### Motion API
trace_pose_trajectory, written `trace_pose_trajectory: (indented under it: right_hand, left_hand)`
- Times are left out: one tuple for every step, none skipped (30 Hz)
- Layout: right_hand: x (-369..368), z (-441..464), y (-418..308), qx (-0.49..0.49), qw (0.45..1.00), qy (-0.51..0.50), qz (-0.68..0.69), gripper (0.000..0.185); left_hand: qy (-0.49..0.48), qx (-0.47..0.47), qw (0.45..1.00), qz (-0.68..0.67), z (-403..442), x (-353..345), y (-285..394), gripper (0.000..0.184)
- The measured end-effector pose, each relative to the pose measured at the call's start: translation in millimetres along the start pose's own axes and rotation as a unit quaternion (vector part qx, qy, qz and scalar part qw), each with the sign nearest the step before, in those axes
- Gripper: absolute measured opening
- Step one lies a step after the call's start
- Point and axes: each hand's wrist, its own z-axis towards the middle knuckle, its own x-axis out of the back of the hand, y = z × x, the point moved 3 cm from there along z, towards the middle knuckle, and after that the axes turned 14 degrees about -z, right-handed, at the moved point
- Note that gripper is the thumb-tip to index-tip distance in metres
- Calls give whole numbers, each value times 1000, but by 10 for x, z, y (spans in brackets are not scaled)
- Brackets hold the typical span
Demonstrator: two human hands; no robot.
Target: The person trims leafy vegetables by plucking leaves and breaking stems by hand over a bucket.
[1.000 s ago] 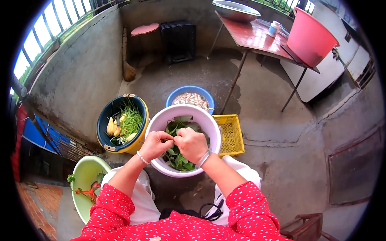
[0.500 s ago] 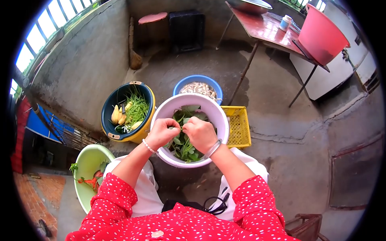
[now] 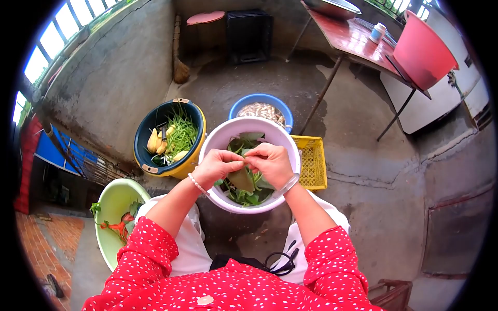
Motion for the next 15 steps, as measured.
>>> trace_pose_trajectory:
  right_hand:
    - [18,6,5,-14,1000,-4,21,5]
    - [44,16,27,-17,999,0,27,7]
    - [82,26,25,-27,999,15,30,7]
    - [125,37,16,-37,998,29,32,8]
    - [173,52,14,-47,997,44,34,9]
    - [229,72,29,-37,997,63,24,9]
    - [278,86,32,-37,996,81,30,8]
    - [328,97,34,-36,994,100,36,8]
    - [385,109,36,-35,991,119,41,7]
    - [435,124,45,-25,990,131,42,7]
    - [481,129,44,-22,987,150,43,7]
    - [519,133,43,-19,984,169,46,6]
    - [555,133,43,-16,981,188,48,6]
    - [601,128,28,-6,978,201,54,6]
    - [644,125,20,-3,975,215,56,6]
  left_hand:
    - [-5,-7,1000,-1,34,12,-57,15]
    - [-11,-14,1000,-1,62,24,-109,15]
    - [-17,-54,998,16,76,36,-125,15]
    - [-22,-94,995,33,82,46,-134,15]
    - [-28,-134,989,50,84,56,-135,15]
    - [-26,-124,990,66,76,54,-132,14]
    - [-24,-114,990,83,59,48,-121,14]
    - [-22,-104,989,99,50,44,-119,14]
    - [-28,-97,989,112,55,41,-126,14]
    - [-35,-90,987,125,57,37,-134,15]
    - [-41,-82,986,138,55,29,-143,15]
    - [-42,-80,986,142,39,13,-133,16]
    - [-42,-61,986,150,30,7,-127,14]
    - [-43,-42,986,157,23,3,-122,12]
    - [-44,-24,985,165,26,2,-122,11]
